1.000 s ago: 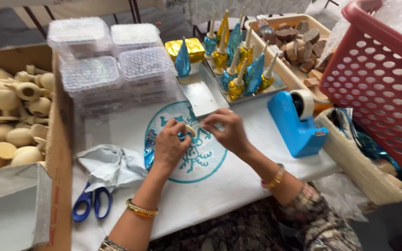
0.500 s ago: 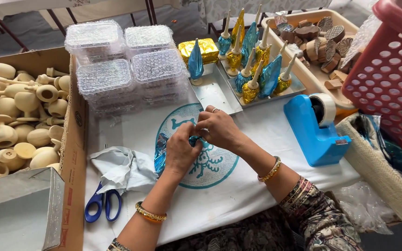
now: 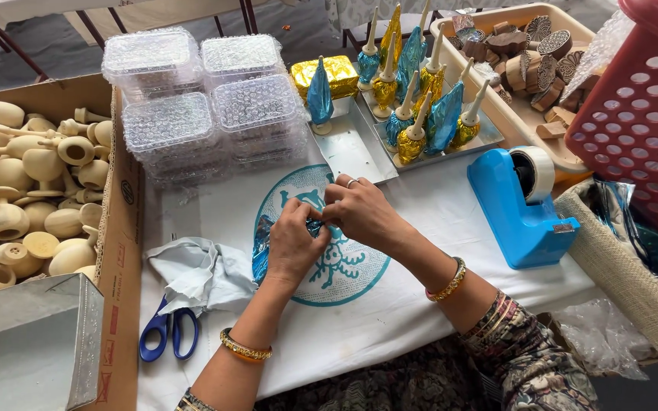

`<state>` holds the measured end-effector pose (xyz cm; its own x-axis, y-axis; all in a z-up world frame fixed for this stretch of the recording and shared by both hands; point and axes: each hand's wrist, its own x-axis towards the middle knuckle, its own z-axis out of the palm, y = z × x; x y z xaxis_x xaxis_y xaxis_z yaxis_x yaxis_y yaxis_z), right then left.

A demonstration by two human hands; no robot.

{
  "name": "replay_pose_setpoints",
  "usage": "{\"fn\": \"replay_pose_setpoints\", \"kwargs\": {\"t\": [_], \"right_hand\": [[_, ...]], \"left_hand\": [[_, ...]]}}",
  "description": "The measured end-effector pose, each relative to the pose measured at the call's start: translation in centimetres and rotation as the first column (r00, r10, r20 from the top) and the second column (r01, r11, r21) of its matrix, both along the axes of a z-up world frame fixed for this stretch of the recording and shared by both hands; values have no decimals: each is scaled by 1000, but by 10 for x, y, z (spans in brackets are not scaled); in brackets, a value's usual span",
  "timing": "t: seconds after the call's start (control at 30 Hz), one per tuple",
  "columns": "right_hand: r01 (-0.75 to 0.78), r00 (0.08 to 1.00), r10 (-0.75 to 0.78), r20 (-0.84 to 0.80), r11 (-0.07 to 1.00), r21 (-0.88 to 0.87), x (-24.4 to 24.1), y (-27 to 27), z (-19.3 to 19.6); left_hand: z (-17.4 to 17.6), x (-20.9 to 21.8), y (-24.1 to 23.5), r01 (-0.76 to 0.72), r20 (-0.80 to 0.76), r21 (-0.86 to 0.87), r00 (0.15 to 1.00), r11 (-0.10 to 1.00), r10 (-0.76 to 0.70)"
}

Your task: The person wraps a wooden ornament in blue foil, secures it with tape, and places it on a tray. They then wipe a wooden ornament with a cloth and wrap it in a holographic bag.

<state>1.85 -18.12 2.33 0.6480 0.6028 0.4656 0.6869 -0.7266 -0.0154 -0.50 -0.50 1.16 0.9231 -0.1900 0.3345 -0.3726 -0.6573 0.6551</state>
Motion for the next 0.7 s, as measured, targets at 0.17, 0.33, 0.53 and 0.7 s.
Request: {"fn": "replay_pose_setpoints", "kwargs": {"t": [0.17, 0.33, 0.53, 0.7], "right_hand": [[-32, 999, 31, 26, 997, 73, -7, -5, -11], [-44, 997, 35, 70, 991, 125, -13, -8, -32], [-60, 994, 51, 92, 994, 94, -32, -13, -22], [-11, 997, 12, 74, 1000, -23, -43, -24, -36]], "left_hand": [[-13, 5, 2, 20, 39, -38, 999, 999, -19], [-20, 10, 4, 34, 48, -25, 998, 999, -33], [-17, 17, 9, 47, 24, -60, 999, 997, -46], [-18, 18, 9, 67, -45, -47, 997, 997, -70]]}}
